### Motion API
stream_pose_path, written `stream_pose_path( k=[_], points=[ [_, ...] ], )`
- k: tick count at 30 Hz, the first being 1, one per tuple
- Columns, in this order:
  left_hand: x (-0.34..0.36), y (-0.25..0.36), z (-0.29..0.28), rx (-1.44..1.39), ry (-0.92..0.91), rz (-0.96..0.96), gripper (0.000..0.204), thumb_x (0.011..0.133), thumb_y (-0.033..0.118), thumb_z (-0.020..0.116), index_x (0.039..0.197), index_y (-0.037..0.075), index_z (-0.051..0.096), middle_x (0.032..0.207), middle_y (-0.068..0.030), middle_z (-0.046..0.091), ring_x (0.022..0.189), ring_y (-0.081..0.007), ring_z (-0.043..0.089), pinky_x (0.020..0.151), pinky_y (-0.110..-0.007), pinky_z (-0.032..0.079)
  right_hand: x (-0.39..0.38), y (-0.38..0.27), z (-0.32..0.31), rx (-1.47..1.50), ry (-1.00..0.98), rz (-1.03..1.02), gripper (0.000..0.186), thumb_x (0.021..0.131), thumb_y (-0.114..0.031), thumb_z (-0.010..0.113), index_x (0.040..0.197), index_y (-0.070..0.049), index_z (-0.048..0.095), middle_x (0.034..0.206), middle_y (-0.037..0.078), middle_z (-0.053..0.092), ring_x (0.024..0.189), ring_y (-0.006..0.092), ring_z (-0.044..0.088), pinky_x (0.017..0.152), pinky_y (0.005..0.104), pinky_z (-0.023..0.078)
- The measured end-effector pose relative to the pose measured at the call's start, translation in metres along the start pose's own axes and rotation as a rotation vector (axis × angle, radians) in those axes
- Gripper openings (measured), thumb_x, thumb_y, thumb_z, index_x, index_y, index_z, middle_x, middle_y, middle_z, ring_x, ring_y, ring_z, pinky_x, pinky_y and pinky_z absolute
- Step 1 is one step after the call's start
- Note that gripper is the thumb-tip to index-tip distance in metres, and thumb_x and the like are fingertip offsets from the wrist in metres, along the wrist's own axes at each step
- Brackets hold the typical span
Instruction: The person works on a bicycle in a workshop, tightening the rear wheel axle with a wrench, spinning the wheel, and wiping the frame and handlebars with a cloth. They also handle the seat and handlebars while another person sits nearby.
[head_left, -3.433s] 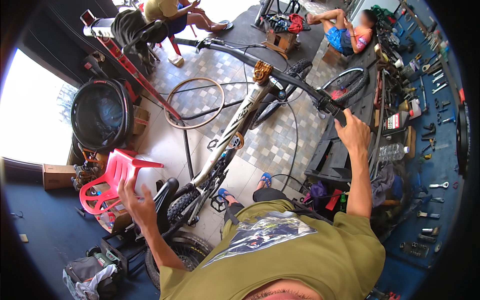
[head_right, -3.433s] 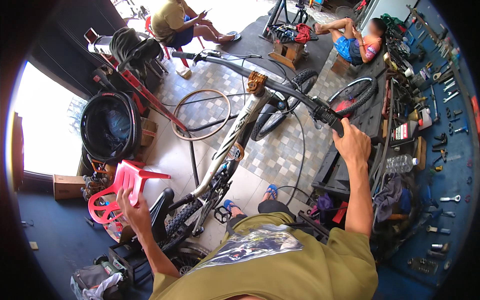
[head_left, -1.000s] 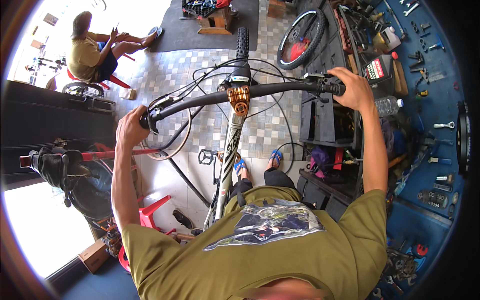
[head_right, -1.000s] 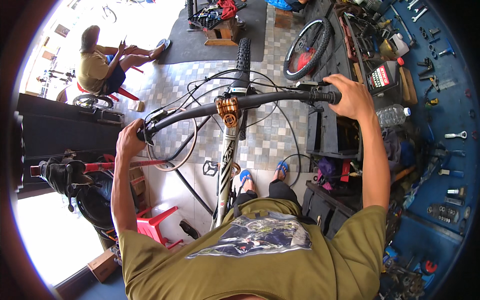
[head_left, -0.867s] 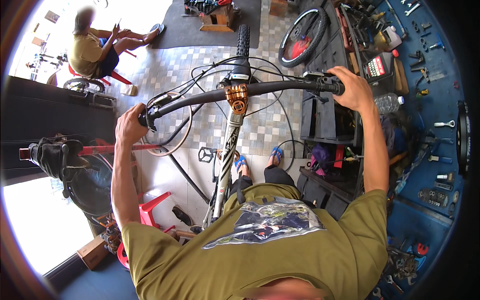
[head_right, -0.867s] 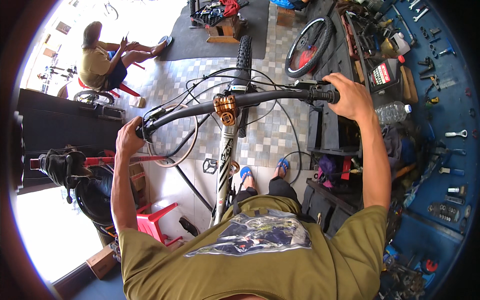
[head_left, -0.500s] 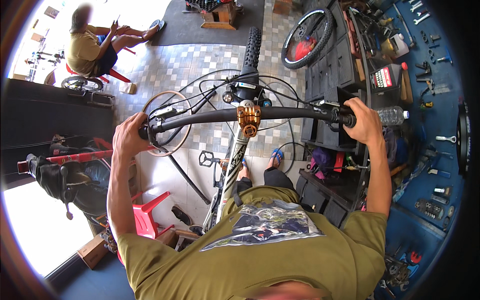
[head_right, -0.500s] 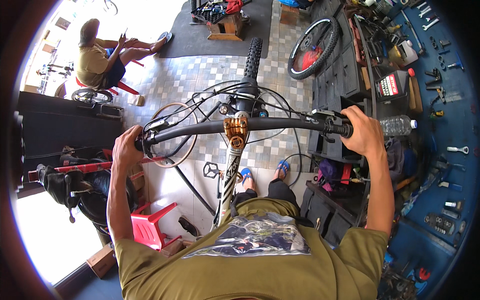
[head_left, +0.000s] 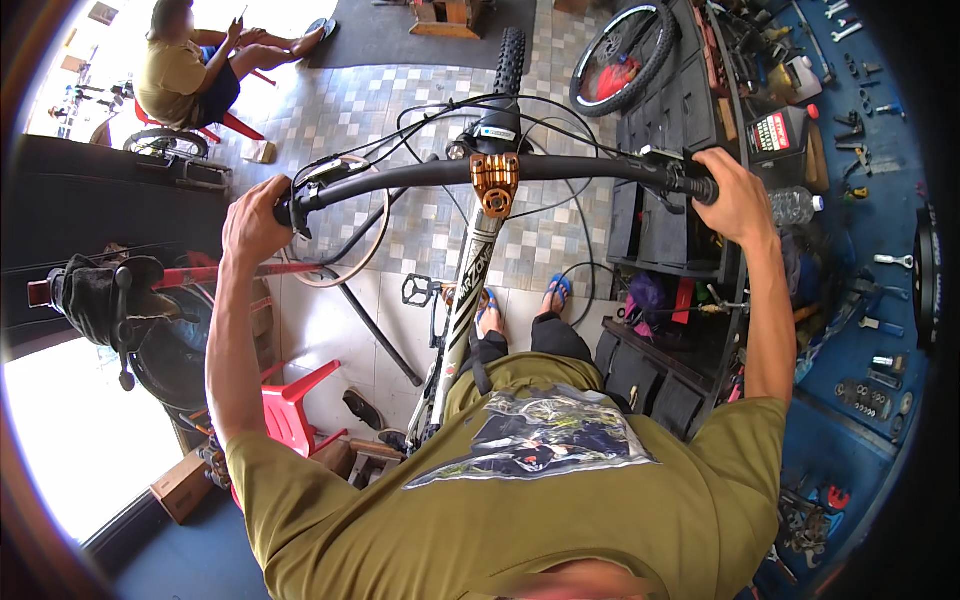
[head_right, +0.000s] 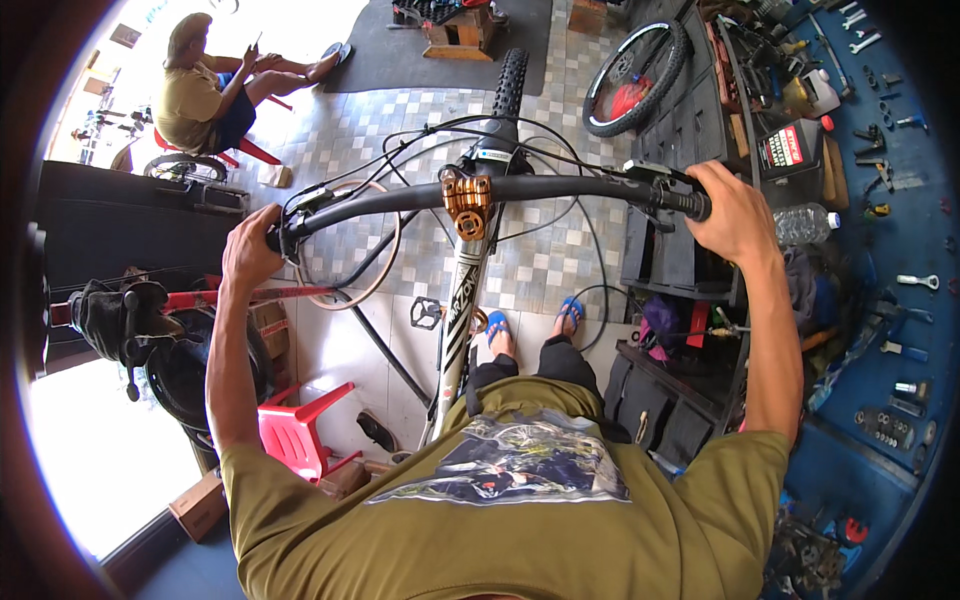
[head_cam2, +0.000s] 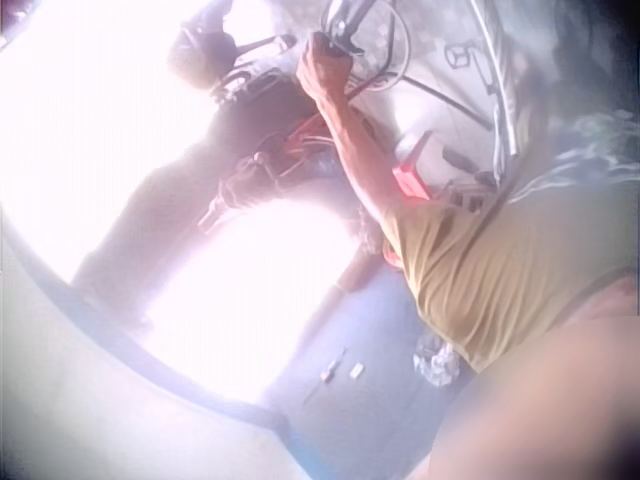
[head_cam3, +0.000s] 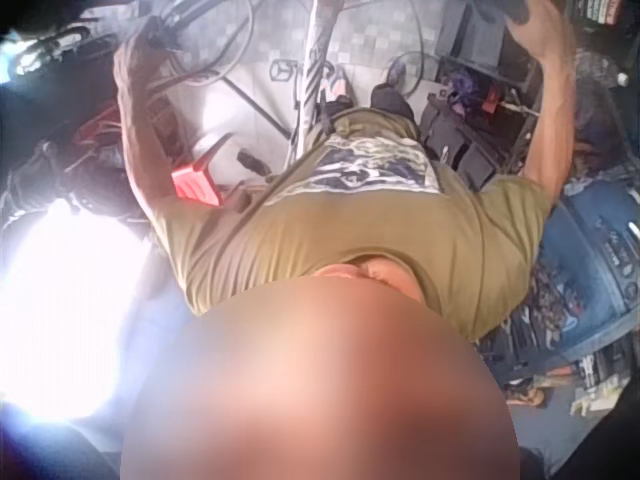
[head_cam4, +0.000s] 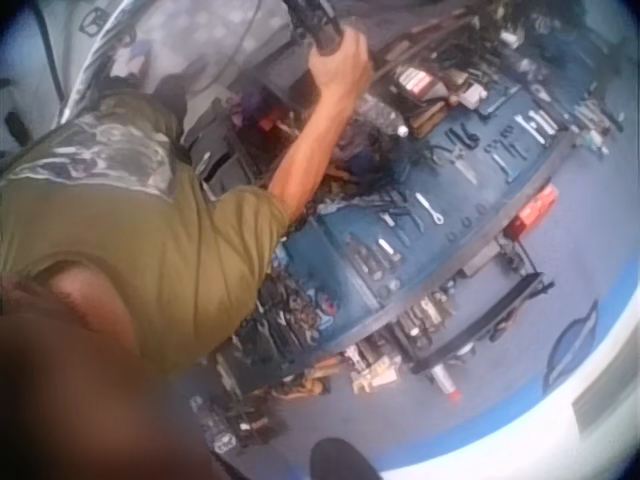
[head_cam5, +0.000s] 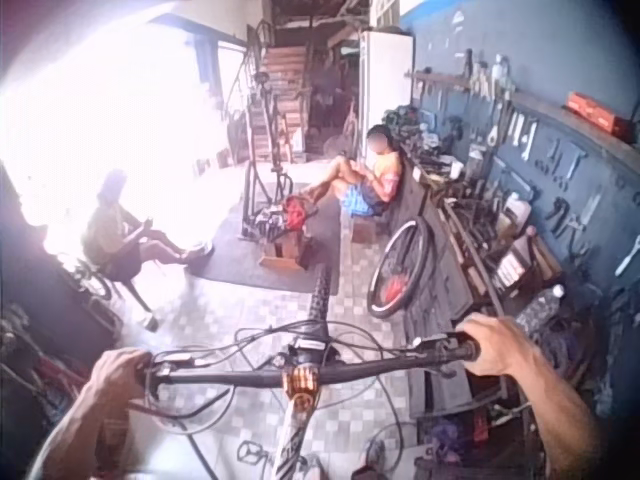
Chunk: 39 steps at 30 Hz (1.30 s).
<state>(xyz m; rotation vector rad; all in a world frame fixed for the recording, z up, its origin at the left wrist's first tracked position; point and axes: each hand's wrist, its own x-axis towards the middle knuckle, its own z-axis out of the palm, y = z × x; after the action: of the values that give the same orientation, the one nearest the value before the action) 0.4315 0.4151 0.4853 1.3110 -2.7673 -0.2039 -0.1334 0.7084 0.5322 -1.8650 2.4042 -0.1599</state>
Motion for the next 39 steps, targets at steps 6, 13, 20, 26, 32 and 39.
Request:
stream_pose_path(
  k=[6,13,20,26,32,39],
  points=[
    [0.0,0.007,-0.008,-0.014,0.018,0.061,0.034,0.075,0.006,0.073,0.107,0.008,0.065,0.099,-0.0138,0.072,0.096,-0.0406,0.069,0.081,-0.048,0.055,-0.024,-0.001,0.009,0.008,0.015,0.009,0.054,0.072,-0.011,0.082,0.123,-0.009,0.065,0.125,0.01,0.068,0.109,0.041,0.068,0.089,0.0476,0.057],
    [0.034,0.0,-0.001,-0.019,-0.046,0.029,0.033,0.074,0.005,0.071,0.106,0.009,0.064,0.099,-0.0157,0.071,0.094,-0.0439,0.068,0.078,-0.05,0.054,0.011,0.023,0.022,0.0,0.048,-0.084,0.055,0.071,-0.01,0.083,0.123,-0.007,0.066,0.126,0.012,0.069,0.111,0.0394,0.068,0.091,0.0455,0.057],
    [0.007,-0.012,0.011,-0.002,0.025,0.0,0.034,0.077,0.009,0.071,0.111,0.012,0.067,0.104,-0.0156,0.072,0.098,-0.0437,0.068,0.08,-0.051,0.054,0.01,0.006,0.011,-0.03,0.068,-0.084,0.052,0.076,-0.011,0.078,0.127,-0.009,0.066,0.128,0.009,0.068,0.115,0.0389,0.066,0.093,0.0447,0.056],
    [-0.03,0.0,0.0,-0.01,0.002,-0.017,0.038,0.075,0.011,0.075,0.111,0.011,0.068,0.103,-0.0129,0.074,0.097,-0.0395,0.071,0.082,-0.048,0.056,-0.027,-0.002,0.012,-0.054,0.047,-0.016,0.059,0.075,-0.007,0.081,0.131,-0.011,0.065,0.137,0.011,0.066,0.122,0.0404,0.064,0.098,0.0451,0.055],
    [-0.014,-0.003,0.002,-0.047,-0.033,-0.015,0.043,0.07,0.01,0.079,0.111,0.011,0.068,0.102,-0.0112,0.074,0.095,-0.0385,0.072,0.081,-0.046,0.056,-0.012,0.0,0.014,-0.016,-0.042,0.007,0.059,0.071,-0.004,0.081,0.128,-0.007,0.064,0.128,0.014,0.067,0.121,0.0399,0.064,0.098,0.0436,0.054],
    [0.009,-0.022,0.013,-0.038,-0.033,-0.031,0.036,0.076,0.012,0.074,0.111,0.011,0.066,0.102,-0.0148,0.074,0.095,-0.0429,0.069,0.079,-0.051,0.054,0.035,-0.007,0.007,-0.067,0.004,-0.105,0.043,0.075,-0.01,0.079,0.115,-0.009,0.063,0.113,0.012,0.063,0.104,0.0426,0.066,0.082,0.0504,0.055]
  ],
)
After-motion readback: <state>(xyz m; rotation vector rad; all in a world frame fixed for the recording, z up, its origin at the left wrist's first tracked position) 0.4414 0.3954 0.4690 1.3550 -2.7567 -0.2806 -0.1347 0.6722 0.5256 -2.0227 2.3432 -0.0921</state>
